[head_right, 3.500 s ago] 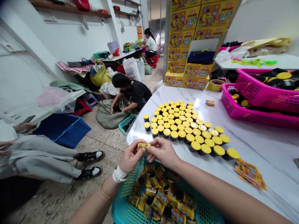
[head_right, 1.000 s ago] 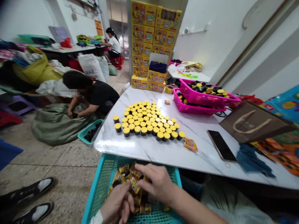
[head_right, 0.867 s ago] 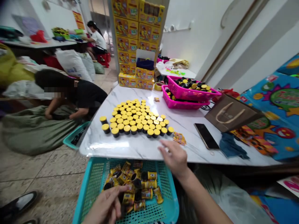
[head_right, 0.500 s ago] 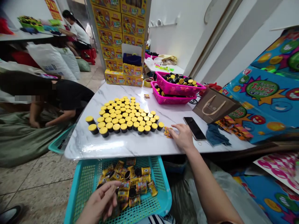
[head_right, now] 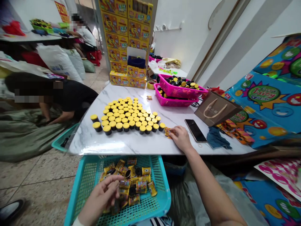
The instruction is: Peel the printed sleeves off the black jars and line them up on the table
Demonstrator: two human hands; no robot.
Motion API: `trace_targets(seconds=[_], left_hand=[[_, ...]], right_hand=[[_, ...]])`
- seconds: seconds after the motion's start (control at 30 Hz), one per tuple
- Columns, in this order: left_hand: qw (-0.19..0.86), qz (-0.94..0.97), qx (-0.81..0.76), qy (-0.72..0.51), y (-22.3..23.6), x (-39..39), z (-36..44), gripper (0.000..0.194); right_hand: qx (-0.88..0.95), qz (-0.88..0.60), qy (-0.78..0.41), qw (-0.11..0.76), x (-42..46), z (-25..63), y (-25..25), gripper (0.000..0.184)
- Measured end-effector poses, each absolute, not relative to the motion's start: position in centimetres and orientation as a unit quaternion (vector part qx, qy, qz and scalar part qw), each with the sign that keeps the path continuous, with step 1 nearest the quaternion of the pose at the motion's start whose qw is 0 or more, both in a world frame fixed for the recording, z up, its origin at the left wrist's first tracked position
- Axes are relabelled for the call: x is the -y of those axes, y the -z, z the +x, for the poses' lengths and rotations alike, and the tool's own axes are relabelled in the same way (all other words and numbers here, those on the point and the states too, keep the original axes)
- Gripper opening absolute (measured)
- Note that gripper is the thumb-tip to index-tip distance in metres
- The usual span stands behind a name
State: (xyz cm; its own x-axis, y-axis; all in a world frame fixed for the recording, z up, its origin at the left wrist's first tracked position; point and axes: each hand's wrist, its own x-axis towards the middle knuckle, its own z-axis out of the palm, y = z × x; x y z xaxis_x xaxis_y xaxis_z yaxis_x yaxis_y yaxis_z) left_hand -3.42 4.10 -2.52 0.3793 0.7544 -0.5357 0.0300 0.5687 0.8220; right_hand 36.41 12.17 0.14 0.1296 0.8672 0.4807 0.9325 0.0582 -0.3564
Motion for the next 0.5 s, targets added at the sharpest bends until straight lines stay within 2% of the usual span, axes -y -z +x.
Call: trace_targets(seconds=[0.17,0.27,0.37,0.43,0.5], left_hand=[[0.716,0.380,-0.518,-0.273,2.7,-3.6,-4.0,0.063],[0.712,0.378,-0.518,-0.285,1.8,-3.5,-4.1,0.057],[0.672,0.395,-0.520,-0.349,0.1,-3.8,-3.3,0.044],[0.636,0.425,-0.509,-0.395,-0.8,-4.1,-2.3,0.038],[0.612,0.457,-0.496,-0.412,-1.2,-4.5,-1.4,0.051]], right_hand=[[0.658,-0.669,0.090,0.334,-12.0,36.4,-0.2,0.016],[0.639,-0.651,0.139,0.385,-10.6,34.5,-1.0,0.016],[0.643,-0.591,0.187,0.451,-8.6,29.9,-1.7,0.005],[0.698,-0.538,0.138,0.452,-7.3,25.3,-1.7,0.009],[0.762,-0.490,0.062,0.420,-6.2,20.4,-1.2,0.014]])
